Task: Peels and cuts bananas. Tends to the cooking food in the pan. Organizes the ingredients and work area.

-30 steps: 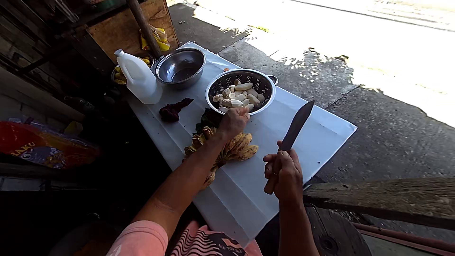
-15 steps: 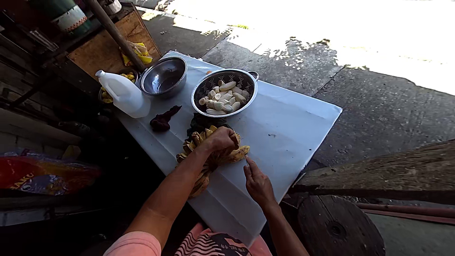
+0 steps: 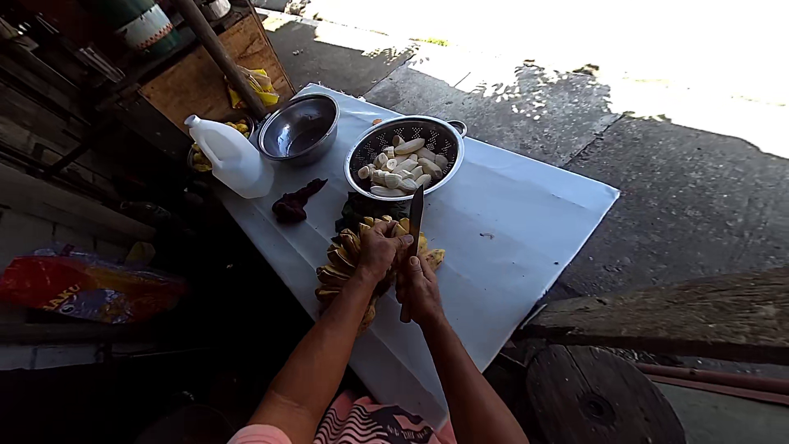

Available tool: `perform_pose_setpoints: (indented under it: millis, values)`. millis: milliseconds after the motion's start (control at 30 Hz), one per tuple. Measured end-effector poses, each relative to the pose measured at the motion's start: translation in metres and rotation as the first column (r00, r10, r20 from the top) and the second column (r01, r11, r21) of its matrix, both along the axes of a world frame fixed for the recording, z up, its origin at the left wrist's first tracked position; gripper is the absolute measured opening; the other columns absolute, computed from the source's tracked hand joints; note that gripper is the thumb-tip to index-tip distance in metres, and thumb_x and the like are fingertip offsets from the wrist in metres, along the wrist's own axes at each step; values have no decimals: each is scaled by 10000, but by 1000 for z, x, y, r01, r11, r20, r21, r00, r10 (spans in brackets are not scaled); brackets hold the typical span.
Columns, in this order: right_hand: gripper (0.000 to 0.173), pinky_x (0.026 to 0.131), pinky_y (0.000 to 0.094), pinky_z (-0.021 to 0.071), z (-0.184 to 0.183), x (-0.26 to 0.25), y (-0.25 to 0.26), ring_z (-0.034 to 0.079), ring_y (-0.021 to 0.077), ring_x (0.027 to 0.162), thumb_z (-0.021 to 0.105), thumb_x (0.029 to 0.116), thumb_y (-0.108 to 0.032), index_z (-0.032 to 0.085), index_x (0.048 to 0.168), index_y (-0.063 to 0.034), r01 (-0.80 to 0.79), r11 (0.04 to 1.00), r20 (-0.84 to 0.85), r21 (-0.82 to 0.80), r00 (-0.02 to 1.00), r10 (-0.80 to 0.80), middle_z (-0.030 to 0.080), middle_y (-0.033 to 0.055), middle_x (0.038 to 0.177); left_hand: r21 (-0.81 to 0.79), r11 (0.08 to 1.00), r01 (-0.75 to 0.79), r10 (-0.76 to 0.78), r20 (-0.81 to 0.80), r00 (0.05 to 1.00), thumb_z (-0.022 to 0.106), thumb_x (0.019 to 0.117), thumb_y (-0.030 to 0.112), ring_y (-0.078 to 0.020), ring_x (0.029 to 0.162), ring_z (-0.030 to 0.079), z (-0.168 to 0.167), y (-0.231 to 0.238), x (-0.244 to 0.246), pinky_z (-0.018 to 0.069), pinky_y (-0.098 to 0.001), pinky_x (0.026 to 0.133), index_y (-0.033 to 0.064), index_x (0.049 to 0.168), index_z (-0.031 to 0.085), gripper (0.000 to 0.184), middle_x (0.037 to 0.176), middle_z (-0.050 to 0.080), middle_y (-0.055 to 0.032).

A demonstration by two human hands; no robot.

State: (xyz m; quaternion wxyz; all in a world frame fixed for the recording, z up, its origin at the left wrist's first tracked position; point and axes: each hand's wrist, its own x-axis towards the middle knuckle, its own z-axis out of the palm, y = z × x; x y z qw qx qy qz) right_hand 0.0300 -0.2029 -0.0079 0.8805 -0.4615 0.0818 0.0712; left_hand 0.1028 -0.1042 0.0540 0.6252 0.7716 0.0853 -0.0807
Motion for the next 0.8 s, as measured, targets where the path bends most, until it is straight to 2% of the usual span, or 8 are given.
perform_pose_setpoints:
  millis: [100, 167, 300, 367, 500, 600, 700, 800]
  values:
    - [349, 394, 259, 470, -5, 11, 0, 485, 124, 419, 223, 1143, -317, 463, 1090, -69, 115, 972, -121, 206, 988, -91, 492, 35, 604, -178, 970, 168, -172, -9, 985, 725, 910, -2, -103, 529, 534, -2, 23, -1, 464, -228, 453, 15, 1251, 649, 349, 938, 683, -127]
    - [341, 388, 260, 467, -6, 15, -1, 479, 128, 417, 226, 1144, -319, 452, 1088, -71, 124, 957, -134, 261, 987, -92, 487, 39, 613, -18, 963, 269, -269, -33, 963, 746, 919, 54, -133, 538, 558, 3, 26, 5, 495, -264, 473, 32, 1297, 618, 400, 943, 685, -134]
    - [370, 379, 253, 457, -4, 19, 2, 479, 115, 408, 225, 1142, -359, 456, 1090, -75, 170, 943, -160, 285, 979, -129, 485, 29, 599, 631, 658, 410, -410, -156, 899, 728, 906, 241, -277, 1199, 636, 26, 0, -1, 509, -505, 1030, 96, 1468, 504, 622, 1340, 629, -153]
    - [398, 378, 253, 451, 1, 18, 1, 493, 117, 409, 228, 1141, -365, 479, 1107, -58, 190, 949, -161, 251, 975, -152, 539, 57, 616, 736, 522, 431, -416, -221, 882, 711, 907, 273, -289, 1311, 563, 37, -3, -10, 475, -510, 1082, 167, 1533, 471, 678, 1500, 501, -135]
    - [265, 410, 224, 464, 16, -2, 9, 573, 120, 485, 367, 1115, -162, 442, 1310, 1, 197, 979, 23, -52, 980, -196, 719, 128, 908, 603, 771, 203, -185, -93, 978, 593, 929, 133, -285, 1239, 608, 31, 14, -13, 483, -479, 1065, 80, 1409, 594, 483, 1338, 621, -179]
    - [667, 525, 280, 522, 11, -9, 19, 623, 140, 655, 646, 961, -106, 331, 1541, -6, 285, 893, 166, -348, 956, -240, 674, 138, 1173, 382, 917, 117, -149, 54, 987, 570, 866, 24, -218, 1012, 689, 13, 24, -8, 550, -435, 924, 10, 1156, 702, 319, 1073, 721, -141]
    - [979, 798, 395, 583, 5, 1, 17, 672, 218, 939, 757, 877, -159, 137, 1622, -28, 212, 840, 168, -500, 975, -146, 581, 216, 1352, 198, 962, 187, -205, 76, 976, 551, 843, -62, -164, 1003, 684, 8, 32, -9, 551, -369, 917, -3, 1148, 715, 351, 1090, 725, -127]
    - [971, 797, 441, 583, 10, 10, 5, 681, 241, 936, 791, 850, -176, 206, 1610, -30, 143, 797, 152, -587, 986, -65, 617, 214, 1287, 111, 956, 272, -278, 47, 959, 535, 835, -57, -163, 1028, 665, 12, 41, -16, 551, -361, 891, 26, 1262, 671, 456, 1178, 698, -128]
